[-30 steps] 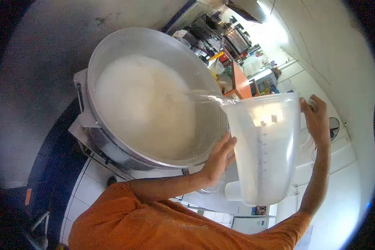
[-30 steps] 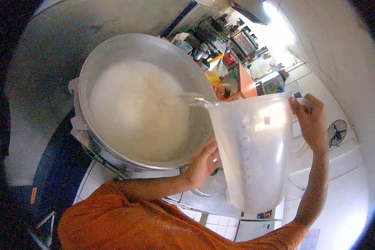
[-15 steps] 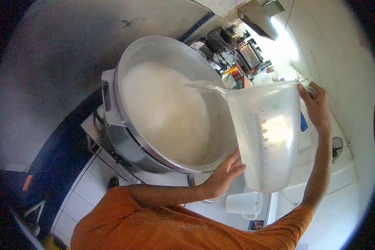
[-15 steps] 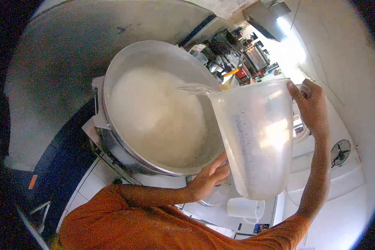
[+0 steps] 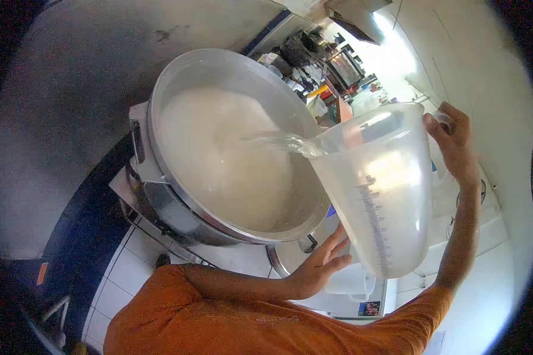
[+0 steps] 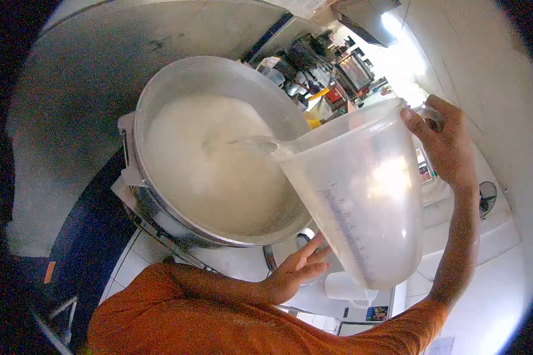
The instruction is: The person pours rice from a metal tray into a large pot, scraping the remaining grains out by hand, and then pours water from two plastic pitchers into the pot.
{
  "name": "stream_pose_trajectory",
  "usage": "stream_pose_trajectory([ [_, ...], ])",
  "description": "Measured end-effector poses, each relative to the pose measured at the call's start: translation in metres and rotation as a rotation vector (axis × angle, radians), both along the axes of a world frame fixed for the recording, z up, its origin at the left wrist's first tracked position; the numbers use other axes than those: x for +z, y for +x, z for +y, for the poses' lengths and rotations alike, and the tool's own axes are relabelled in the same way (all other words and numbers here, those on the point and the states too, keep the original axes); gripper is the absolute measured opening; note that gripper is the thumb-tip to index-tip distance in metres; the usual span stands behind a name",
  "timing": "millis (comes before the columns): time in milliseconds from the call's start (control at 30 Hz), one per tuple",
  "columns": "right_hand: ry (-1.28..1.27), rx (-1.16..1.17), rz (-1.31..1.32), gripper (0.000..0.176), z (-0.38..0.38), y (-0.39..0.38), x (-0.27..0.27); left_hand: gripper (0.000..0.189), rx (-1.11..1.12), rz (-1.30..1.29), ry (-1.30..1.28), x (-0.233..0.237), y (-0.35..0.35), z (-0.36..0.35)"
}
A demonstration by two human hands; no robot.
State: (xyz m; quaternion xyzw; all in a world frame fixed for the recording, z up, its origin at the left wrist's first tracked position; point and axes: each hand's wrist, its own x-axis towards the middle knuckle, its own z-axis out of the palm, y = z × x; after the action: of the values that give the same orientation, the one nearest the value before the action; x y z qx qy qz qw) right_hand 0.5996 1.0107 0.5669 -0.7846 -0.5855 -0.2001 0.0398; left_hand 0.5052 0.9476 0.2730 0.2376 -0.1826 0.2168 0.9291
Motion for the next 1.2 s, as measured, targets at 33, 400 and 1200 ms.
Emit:
stream_pose_trajectory([
  [33, -0.008, -0.007, 0.007, 0.038, -0.002, 0.000, 0.002, 0.074, 0.005, -0.013, 0.003, -0.001, 0.001, -0.002],
  [400, -0.046, 0.050, -0.072, 0.040, -0.004, -0.022, -0.003, 0.071, -0.105, -0.026, 0.041, -0.005, 0.018, -0.002],
  [1200, -0.591, 0.954, -0.684, 0.011, 0.010, -0.058, -0.126, 0.060, -0.365, 0.296, 1.048, -0.116, -0.026, 0.021],
])
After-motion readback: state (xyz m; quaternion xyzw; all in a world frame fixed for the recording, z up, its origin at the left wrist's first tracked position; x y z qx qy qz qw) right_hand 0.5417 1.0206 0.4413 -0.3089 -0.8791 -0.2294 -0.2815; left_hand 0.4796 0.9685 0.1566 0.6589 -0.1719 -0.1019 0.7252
